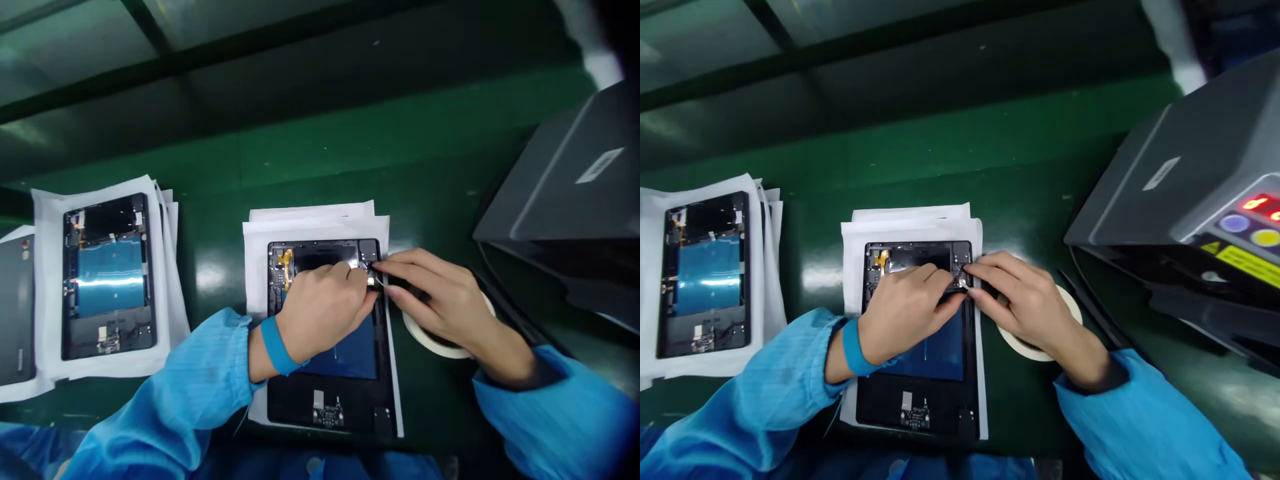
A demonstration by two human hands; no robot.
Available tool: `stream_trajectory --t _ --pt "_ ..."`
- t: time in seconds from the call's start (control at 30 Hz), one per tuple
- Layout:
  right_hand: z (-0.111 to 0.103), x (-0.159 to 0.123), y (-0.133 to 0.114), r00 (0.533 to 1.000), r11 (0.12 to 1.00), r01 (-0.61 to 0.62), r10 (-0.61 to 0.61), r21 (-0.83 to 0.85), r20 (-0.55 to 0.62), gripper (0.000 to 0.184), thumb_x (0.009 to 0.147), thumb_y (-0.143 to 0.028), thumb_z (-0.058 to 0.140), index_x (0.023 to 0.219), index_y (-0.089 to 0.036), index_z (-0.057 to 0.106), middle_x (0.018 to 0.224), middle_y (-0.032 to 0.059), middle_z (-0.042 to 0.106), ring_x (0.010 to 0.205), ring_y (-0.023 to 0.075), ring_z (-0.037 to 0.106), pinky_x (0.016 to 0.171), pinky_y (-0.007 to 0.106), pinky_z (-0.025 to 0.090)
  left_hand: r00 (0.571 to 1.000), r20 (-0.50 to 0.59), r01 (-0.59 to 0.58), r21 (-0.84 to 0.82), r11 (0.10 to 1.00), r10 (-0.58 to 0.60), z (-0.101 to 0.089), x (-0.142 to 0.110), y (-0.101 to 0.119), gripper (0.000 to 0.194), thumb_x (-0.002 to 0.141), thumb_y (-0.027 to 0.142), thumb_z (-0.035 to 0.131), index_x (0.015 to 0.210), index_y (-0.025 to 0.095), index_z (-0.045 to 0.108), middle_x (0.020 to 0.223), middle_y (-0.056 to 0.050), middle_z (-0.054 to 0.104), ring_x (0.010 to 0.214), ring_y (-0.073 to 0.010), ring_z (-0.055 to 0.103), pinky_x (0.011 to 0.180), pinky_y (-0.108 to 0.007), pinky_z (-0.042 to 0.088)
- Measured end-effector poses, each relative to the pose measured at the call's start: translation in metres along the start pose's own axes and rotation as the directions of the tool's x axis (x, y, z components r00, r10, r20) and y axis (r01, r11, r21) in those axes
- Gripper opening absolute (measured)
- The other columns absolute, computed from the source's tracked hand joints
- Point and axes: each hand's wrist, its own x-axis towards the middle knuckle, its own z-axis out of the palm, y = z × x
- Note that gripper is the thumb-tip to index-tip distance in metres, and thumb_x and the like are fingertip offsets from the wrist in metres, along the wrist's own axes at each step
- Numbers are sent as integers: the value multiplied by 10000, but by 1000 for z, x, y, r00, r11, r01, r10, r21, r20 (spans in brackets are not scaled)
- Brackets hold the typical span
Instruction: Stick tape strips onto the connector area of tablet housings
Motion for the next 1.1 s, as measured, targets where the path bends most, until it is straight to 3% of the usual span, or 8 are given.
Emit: stream_trajectory --t 0.23,0.67,0.97,1.1 --pt "-2 -1 0 1000 1000 3 -3 -4 -23 266 932 -278 570 1157 -153 638 1047 115 704 934 187 689 798 301 587 999 -38 7 -5 1000 -8 2 4 2 259 972 216 430 805 157 618 674 -20 582 571 -154 576 486 -265 397" --pt "-1 -2 -1 998 999 5 -7 -33 -58 281 948 -319 546 1131 -148 673 1056 105 710 926 186 686 796 306 587 998 -17 -55 -54 997 54 1 4 2 211 959 176 442 937 165 652 747 -15 630 646 -153 592 574 -274 461" --pt "0 -1 -9 998 973 59 -55 -223 25 337 950 -361 536 1131 -110 668 1033 121 689 860 200 647 724 334 529 998 -4 -63 -102 993 63 2 2 -1 268 981 200 408 873 153 649 744 -27 611 650 -154 585 603 -282 478" --pt "-1 -1 -9 993 951 115 -108 -286 40 338 958 -384 521 1129 -122 651 978 99 683 803 184 626 690 322 490 999 -38 -14 -141 990 9 3 0 -2 278 990 211 433 852 151 668 737 -25 612 656 -141 590 623 -265 476"
